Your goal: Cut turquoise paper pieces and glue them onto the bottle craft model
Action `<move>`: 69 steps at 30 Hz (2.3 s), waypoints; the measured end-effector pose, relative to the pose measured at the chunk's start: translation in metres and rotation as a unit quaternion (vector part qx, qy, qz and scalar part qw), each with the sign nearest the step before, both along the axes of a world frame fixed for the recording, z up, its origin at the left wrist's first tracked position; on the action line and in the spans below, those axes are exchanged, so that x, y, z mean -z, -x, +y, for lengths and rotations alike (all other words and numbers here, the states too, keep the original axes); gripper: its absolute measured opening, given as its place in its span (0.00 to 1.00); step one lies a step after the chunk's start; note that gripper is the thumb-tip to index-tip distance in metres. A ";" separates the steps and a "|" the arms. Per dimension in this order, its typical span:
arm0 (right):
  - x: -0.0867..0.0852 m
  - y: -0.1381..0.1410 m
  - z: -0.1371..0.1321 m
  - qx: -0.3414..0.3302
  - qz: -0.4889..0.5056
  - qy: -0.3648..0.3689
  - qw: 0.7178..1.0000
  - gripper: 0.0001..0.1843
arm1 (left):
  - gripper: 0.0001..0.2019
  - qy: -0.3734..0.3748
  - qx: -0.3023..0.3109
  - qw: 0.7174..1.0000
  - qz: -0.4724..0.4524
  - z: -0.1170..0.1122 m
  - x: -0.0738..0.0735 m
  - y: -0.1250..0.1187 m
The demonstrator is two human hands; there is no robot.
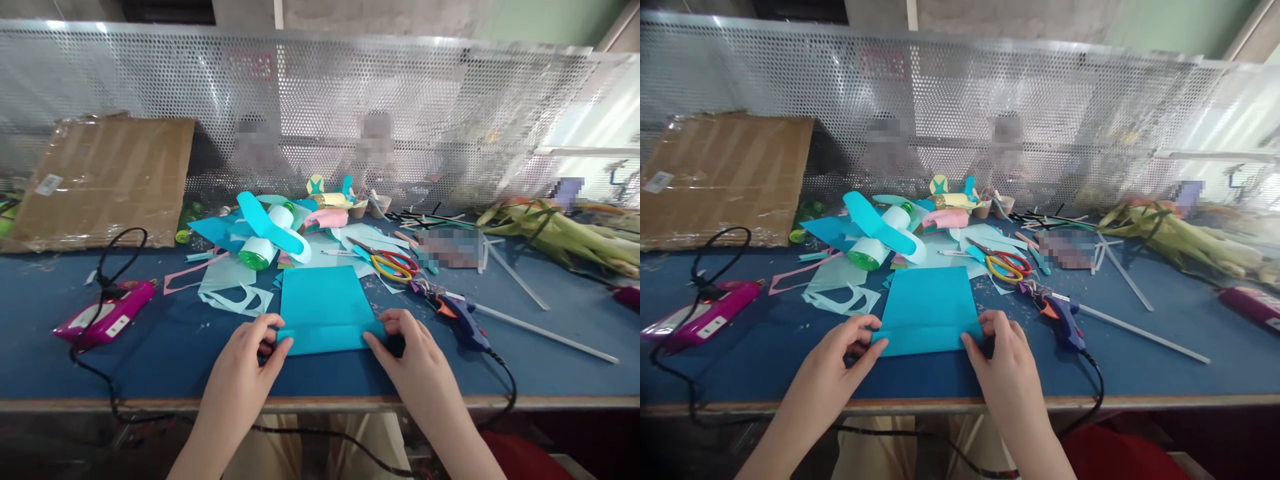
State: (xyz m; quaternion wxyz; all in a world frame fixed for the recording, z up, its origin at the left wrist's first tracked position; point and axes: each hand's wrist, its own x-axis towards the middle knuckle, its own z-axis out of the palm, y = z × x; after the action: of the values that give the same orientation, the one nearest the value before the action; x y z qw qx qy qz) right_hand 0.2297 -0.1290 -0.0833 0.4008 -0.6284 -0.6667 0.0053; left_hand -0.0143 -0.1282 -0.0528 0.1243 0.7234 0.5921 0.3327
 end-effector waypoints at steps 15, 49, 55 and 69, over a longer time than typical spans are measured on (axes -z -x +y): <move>-0.002 0.005 0.000 0.005 -0.035 0.000 0.999 0.09 | 0.10 -0.066 -0.001 0.993 0.096 0.001 0.008 -0.005; -0.004 0.004 0.000 -0.042 -0.044 0.021 0.998 0.10 | 0.08 -0.073 0.003 0.991 0.111 -0.001 0.010 -0.006; -0.003 0.003 -0.001 -0.035 -0.045 0.028 0.998 0.07 | 0.06 -0.097 0.009 0.988 0.117 0.000 0.009 -0.005; -0.004 0.005 0.000 -0.032 -0.052 0.001 0.998 0.04 | 0.06 -0.130 0.031 0.982 0.135 0.000 0.005 -0.008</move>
State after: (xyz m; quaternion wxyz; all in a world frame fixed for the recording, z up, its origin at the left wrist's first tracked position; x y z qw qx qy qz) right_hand 0.2251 -0.1292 -0.0794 0.3646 -0.6066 -0.7064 -0.0136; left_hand -0.0065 -0.1278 -0.0579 -0.0414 0.7893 0.5329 0.3021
